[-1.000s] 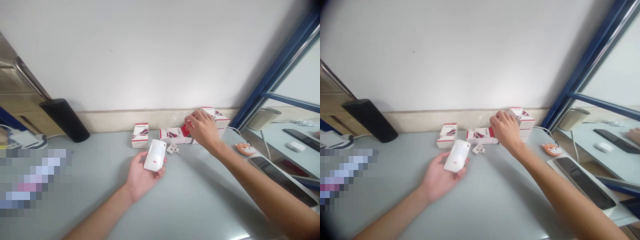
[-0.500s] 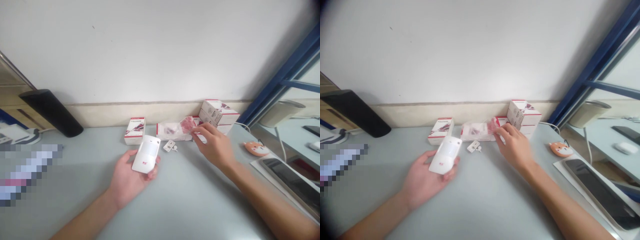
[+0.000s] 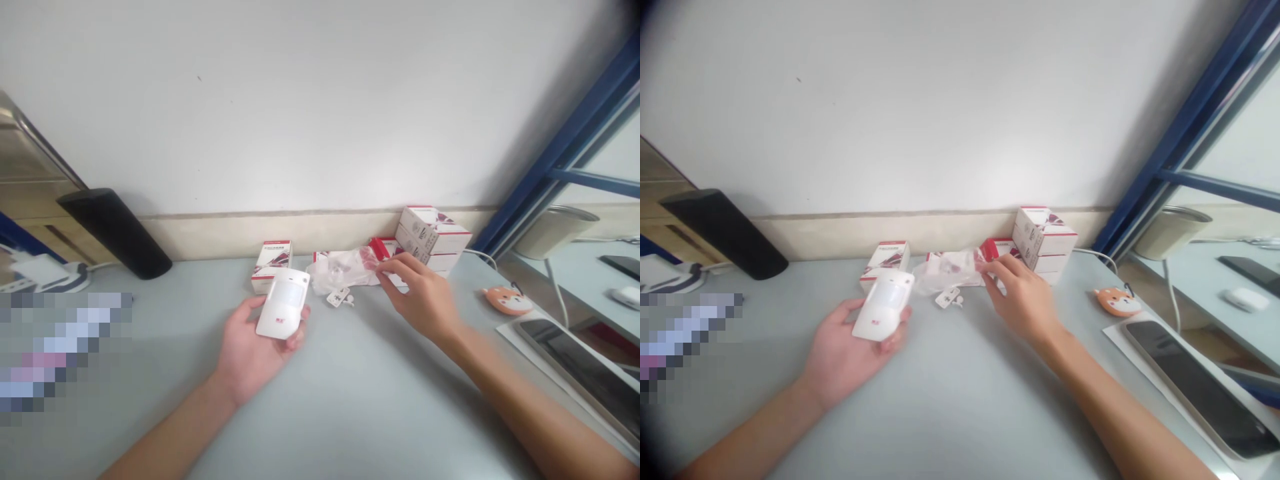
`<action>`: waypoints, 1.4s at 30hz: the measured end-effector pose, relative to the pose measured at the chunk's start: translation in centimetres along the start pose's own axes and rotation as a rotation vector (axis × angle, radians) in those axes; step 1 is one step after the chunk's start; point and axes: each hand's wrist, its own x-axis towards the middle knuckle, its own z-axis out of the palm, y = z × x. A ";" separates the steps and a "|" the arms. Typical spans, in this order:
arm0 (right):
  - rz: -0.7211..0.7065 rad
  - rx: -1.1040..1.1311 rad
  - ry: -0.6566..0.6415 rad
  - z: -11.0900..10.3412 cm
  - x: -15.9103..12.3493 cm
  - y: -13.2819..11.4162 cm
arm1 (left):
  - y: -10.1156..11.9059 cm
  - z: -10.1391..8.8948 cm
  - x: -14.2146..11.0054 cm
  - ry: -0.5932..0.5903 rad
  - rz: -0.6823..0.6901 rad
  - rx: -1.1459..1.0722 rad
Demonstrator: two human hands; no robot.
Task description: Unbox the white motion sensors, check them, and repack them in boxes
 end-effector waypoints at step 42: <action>-0.032 0.300 0.051 -0.1 0.2 0.3 | 0.3 0.3 -0.4 -0.092 -0.064 0.067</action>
